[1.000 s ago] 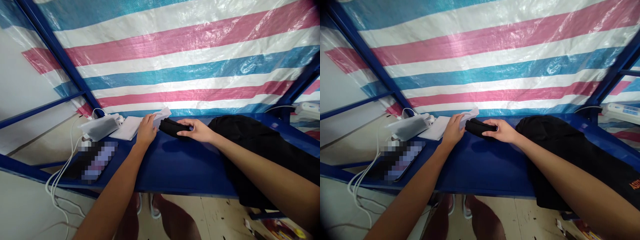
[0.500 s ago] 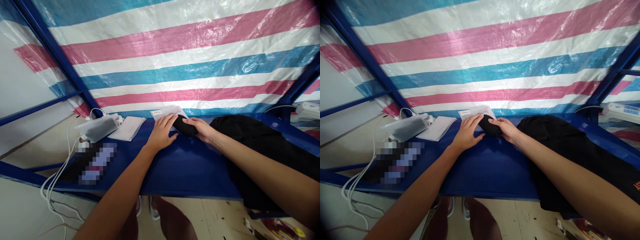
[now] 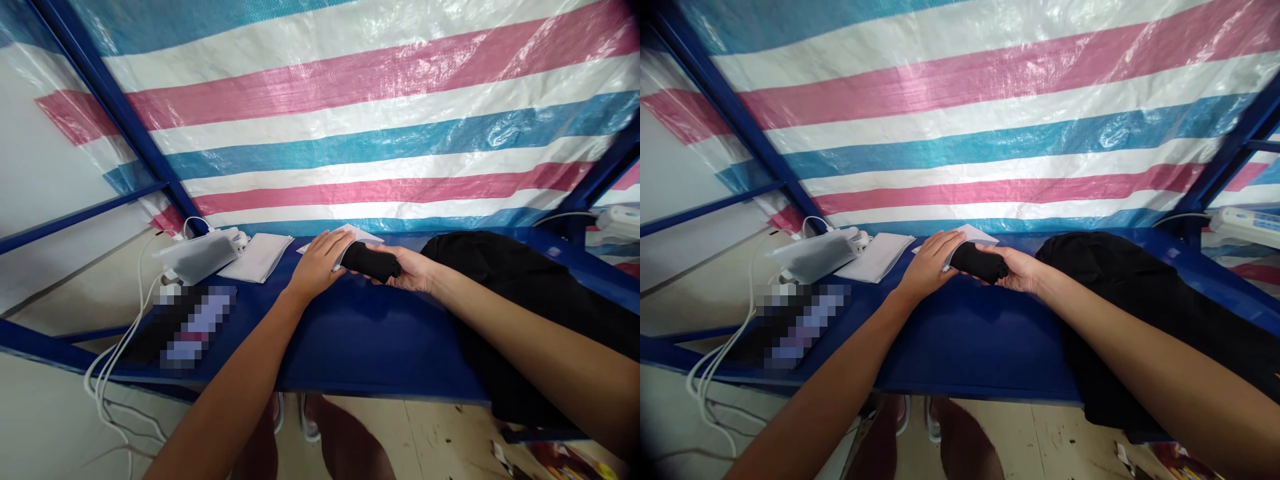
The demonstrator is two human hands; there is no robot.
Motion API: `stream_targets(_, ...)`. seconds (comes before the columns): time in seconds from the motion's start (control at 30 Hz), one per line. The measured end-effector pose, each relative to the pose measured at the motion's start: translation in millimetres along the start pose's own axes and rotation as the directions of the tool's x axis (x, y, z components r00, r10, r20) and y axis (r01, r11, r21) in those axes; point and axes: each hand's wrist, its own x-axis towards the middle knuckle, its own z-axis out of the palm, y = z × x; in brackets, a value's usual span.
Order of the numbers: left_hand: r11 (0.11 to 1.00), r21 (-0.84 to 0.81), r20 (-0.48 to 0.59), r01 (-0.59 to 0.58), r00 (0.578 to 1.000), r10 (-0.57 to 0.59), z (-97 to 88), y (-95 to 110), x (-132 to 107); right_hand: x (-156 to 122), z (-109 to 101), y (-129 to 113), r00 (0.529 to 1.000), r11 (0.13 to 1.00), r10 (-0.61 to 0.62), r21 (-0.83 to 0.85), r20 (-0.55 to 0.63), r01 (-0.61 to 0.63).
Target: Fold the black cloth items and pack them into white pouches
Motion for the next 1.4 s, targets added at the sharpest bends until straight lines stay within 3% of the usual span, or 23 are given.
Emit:
stream_targets(0.1,0.997,-0.017,0.014,0.071,0.997,-0.07,0.8,2,-1,2,2,5,0.999,0.997,-0.043,-0.07,0.005,0.043)
stream_targets(0.17,0.992,-0.013,0.029,0.124,0.992,-0.124,1.1,1,-2,2,2,8,0.977,0.969,-0.18,-0.19,-0.119,0.155)
stream_targets(0.2,0.988,-0.002,0.038,0.155,0.987,-0.154,1.4,0,-3,2,2,8,0.943,0.93,-0.287,-0.286,-0.168,0.232)
stream_targets(0.23,0.982,0.014,0.046,0.189,0.981,-0.19,1.7,-1,-3,2,1,8,0.898,0.86,-0.405,-0.407,-0.173,0.309)
stream_targets(0.3,0.962,0.044,0.046,0.269,0.962,-0.271,2.7,-3,-4,0,-1,8,0.804,0.611,-0.594,-0.659,-0.015,0.439)
stream_targets(0.4,0.941,0.034,0.023,0.337,0.941,-0.338,4.4,-6,-6,-3,-6,6,0.722,0.209,-0.626,-0.828,0.296,0.52)
stream_targets(0.47,0.954,-0.022,0.021,0.299,0.954,-0.298,4.9,-7,-7,-3,-9,5,0.695,0.107,-0.626,-0.844,0.354,0.526)
stream_targets(0.63,0.965,-0.206,0.052,0.161,0.987,-0.153,1.5,-7,-11,-2,-16,3,0.675,0.136,-0.679,-0.854,0.289,0.503)
stream_targets(0.83,0.97,-0.229,0.066,0.084,0.995,-0.07,-0.4,0,-14,1,-15,5,0.698,0.198,-0.67,-0.845,0.252,0.496)
stream_targets(1.0,0.967,-0.24,0.037,0.087,0.996,-0.081,4.9,5,-13,7,-19,7,0.657,0.018,-0.697,-0.909,0.288,0.417)
stream_targets(1.17,0.948,-0.307,-0.017,0.087,0.995,-0.097,5.6,13,-10,11,-22,8,0.584,-0.107,-0.757,-0.937,0.293,0.332)
stream_targets(1.27,0.947,-0.318,-0.074,0.05,0.994,-0.077,5.4,20,-8,13,-26,10,0.622,-0.173,-0.72,-0.947,0.309,0.27)
stream_targets(1.4,0.95,-0.311,-0.123,-0.021,0.992,-0.019,7.0,23,-5,16,-31,15,0.685,-0.186,-0.677,-0.963,0.271,0.197)
